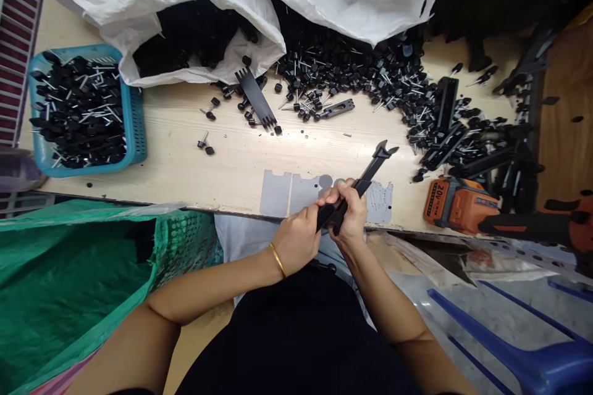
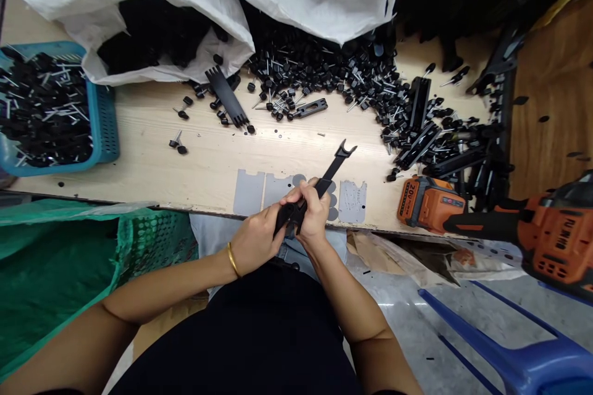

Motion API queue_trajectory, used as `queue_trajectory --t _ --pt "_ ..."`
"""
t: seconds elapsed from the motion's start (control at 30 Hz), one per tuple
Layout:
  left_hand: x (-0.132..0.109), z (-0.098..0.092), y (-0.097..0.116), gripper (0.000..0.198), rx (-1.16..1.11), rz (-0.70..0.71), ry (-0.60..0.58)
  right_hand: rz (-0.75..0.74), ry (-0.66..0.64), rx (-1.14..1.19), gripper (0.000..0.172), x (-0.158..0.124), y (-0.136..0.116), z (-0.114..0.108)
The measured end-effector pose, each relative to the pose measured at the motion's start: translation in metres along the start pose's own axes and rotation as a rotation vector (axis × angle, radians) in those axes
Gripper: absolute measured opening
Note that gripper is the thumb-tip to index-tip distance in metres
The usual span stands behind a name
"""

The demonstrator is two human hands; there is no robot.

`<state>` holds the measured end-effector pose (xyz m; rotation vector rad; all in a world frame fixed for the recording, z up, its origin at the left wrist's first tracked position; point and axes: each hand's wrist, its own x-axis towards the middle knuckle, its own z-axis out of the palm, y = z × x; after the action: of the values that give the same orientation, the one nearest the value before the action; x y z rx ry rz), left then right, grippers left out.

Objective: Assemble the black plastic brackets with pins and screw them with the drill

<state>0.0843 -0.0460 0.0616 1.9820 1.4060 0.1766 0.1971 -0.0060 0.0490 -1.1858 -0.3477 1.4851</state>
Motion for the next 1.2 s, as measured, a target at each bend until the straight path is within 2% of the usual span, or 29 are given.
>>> queue_trajectory --t 0.17,0.23,0.3,0.37,0.43,0.47,0.5,0.6,0.67,0.77,0.87,1.07,1.2 --pt "0.007 -0.002 -0.005 0.03 0.01 0.031 -0.065 -0.029 0.044 -0.013 0.031 0.001 0.007 0.003" --pt "0.02 -0.006 -0.014 0.031 -0.003 0.083 -0.131 -0.064 0.102 -0.006 0.032 0.005 0.01 -0.003" --pt "0.041 -0.013 -0.025 0.028 0.004 0.141 -0.227 -0.057 0.143 -0.084 0.033 0.01 0.008 -0.019" --pt "0.065 -0.02 -0.036 0.02 0.105 0.155 -0.259 0.082 0.057 -0.318 0.037 0.013 0.0 -0.043" --pt "0.083 -0.023 -0.046 0.018 0.246 0.161 -0.183 0.205 -0.097 -0.672 0.042 0.013 -0.012 -0.067" --pt "0.089 -0.023 -0.05 0.023 0.29 0.183 -0.125 0.18 -0.148 -0.868 0.042 0.013 -0.019 -0.076" --pt "0.093 -0.021 -0.054 0.03 0.305 0.224 -0.075 0.078 -0.175 -1.06 0.039 0.013 -0.025 -0.083" --pt "0.094 -0.01 -0.065 0.046 0.24 0.376 -0.026 -0.431 -0.249 -1.489 0.027 0.021 -0.029 -0.085" --pt "0.092 -0.003 -0.07 0.043 0.211 0.42 -0.017 -0.622 -0.394 -1.617 0.038 0.033 -0.022 -0.078" --pt "0.09 0.001 -0.076 0.038 0.219 0.442 0.004 -0.701 -0.569 -1.678 0.039 0.053 -0.008 -0.072" --pt "0.091 -0.002 -0.077 0.037 0.252 0.469 0.006 -0.76 -0.654 -1.675 0.036 0.064 -0.003 -0.075" --pt "0.092 -0.005 -0.076 0.038 0.302 0.512 0.037 -0.858 -0.695 -1.666 0.037 0.068 -0.009 -0.081" --pt "0.091 -0.002 -0.076 0.038 0.318 0.489 0.044 -0.903 -0.746 -1.64 0.039 0.077 -0.011 -0.083"
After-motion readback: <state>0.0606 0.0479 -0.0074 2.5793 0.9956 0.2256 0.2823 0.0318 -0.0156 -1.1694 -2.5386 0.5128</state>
